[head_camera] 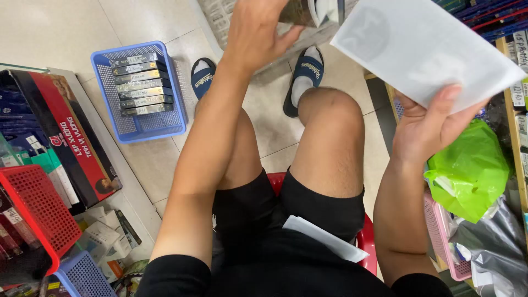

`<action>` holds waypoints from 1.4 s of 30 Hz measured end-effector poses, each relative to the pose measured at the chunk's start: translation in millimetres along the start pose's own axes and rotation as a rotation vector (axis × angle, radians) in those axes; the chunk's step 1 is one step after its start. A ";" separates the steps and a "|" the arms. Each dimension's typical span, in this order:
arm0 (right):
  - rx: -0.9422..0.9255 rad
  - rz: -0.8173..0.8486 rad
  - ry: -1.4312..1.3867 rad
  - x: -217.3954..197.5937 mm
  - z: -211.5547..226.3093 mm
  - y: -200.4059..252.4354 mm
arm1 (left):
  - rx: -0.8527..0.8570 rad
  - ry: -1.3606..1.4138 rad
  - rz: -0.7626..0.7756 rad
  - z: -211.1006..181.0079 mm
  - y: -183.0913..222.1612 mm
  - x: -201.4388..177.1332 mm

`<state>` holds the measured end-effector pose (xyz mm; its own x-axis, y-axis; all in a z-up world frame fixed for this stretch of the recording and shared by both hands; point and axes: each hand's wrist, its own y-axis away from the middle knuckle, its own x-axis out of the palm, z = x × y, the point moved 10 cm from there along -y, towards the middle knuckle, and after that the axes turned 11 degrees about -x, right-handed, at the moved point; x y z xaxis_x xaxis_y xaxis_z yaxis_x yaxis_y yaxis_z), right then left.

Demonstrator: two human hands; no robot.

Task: Organizing and inspecting phone screen protectors in a workspace.

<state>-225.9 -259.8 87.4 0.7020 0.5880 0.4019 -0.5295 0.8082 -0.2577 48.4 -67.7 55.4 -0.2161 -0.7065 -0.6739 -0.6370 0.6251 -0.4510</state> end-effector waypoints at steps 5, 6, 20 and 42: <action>-0.305 0.104 0.324 16.7 34.0 21.5 | 0.086 0.147 -0.027 -71.8 9.3 -54.1; -0.401 0.129 0.436 18.5 41.0 26.9 | 0.110 0.214 -0.049 -75.4 13.2 -58.5; -0.376 0.265 0.606 15.1 16.2 45.3 | 0.097 0.221 -0.083 -74.9 22.6 -62.8; -0.064 0.593 1.018 137.0 72.6 7.6 | 0.152 0.123 0.039 -72.8 24.9 -28.6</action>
<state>-168.4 -175.4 204.2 0.4265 0.6032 -0.6740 -0.8960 0.3834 -0.2238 -15.1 -56.1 106.1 -0.3330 -0.7102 -0.6202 -0.5093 0.6890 -0.5156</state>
